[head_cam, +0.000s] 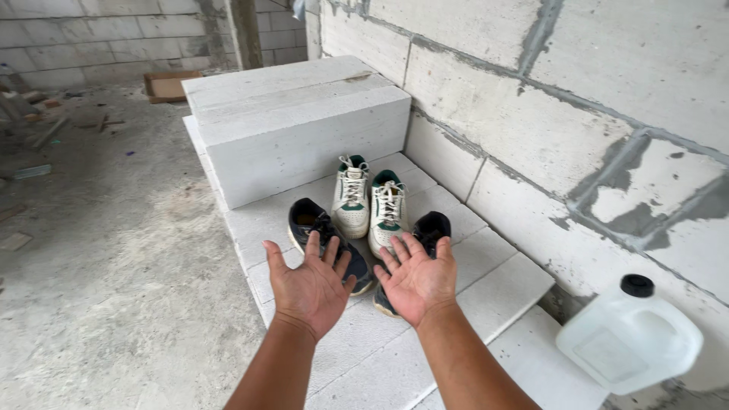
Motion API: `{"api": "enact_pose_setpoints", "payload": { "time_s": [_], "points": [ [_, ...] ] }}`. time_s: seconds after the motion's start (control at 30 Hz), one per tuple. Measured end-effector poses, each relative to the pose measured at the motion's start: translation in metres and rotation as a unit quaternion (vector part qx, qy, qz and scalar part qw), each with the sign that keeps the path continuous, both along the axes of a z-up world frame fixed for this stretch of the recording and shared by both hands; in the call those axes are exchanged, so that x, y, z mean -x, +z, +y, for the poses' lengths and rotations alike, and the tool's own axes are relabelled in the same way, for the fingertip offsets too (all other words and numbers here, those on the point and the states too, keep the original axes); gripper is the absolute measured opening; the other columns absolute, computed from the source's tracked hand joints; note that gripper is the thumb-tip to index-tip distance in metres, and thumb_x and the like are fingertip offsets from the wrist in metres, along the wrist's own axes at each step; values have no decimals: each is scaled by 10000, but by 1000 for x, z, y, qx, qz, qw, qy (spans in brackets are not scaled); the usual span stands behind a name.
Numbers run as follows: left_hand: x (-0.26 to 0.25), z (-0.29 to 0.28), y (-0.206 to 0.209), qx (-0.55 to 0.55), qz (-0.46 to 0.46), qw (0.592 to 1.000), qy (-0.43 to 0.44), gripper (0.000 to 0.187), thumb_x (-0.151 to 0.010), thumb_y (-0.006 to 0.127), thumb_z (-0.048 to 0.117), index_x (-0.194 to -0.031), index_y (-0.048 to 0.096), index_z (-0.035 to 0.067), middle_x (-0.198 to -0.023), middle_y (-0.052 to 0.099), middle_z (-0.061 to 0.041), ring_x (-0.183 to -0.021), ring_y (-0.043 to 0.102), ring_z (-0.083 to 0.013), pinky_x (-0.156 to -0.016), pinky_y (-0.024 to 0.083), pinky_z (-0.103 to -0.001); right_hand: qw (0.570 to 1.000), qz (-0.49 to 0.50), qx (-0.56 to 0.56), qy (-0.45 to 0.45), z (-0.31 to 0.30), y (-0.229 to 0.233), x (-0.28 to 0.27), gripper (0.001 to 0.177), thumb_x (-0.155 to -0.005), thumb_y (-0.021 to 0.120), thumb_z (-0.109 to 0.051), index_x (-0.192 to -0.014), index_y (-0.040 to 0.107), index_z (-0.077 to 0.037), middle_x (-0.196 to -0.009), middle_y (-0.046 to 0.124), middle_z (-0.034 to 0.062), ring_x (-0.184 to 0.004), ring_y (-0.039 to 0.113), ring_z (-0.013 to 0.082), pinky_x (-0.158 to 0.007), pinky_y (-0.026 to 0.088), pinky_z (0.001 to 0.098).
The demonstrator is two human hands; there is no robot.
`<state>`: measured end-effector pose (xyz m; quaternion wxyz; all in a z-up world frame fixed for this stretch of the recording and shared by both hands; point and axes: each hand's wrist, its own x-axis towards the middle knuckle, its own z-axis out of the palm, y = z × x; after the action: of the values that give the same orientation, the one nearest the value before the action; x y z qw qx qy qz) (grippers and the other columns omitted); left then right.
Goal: The person removes the laces from a pair of black sneakers and then re-laces them by threading the laces through the eyelets and tying a knot. The shoes are placed on stacked white blocks in a construction-like area.
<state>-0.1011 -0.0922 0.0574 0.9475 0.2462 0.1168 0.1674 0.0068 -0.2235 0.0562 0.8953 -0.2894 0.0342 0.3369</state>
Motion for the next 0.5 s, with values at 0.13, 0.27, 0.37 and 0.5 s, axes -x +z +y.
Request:
{"api": "enact_pose_setpoints", "payload": {
  "time_s": [0.13,0.27,0.37,0.5],
  "points": [
    [-3,3,3,-16,-11,1000,-15,1177,-693,132,978,-1626,3,272,-1722,70,-75,-1570,14,-312,-1201,-68,-544,1000,3,4,-1,4,-3,3,903,-957,122,-705,-1589,234,-69,-1681,272,109,-1552,181,324,-1238,46,502],
    [-5,2,4,-21,18,999,-20,1140,-713,74,959,-1621,4,273,-1716,79,-83,-1570,22,-303,-1213,-52,-536,1000,-10,20,3,0,1,6,893,-966,95,-695,-1599,199,-73,-1675,276,118,-1552,182,317,-1246,55,488],
    [-8,3,5,-127,89,987,-43,1072,-752,69,902,-1626,44,281,-1719,93,-70,-1575,63,-292,-1232,-4,-507,999,-21,36,7,-2,4,7,887,-966,81,-689,-1602,184,-79,-1670,278,117,-1555,191,309,-1249,63,481],
    [-14,4,3,-212,146,966,-16,1062,-813,56,859,-1631,96,182,-1721,53,-70,-1580,51,-288,-1247,49,-501,998,-24,50,2,-4,7,4,879,-966,88,-688,-1602,173,-86,-1669,292,125,-1553,201,306,-1248,61,481]
  ]
}}
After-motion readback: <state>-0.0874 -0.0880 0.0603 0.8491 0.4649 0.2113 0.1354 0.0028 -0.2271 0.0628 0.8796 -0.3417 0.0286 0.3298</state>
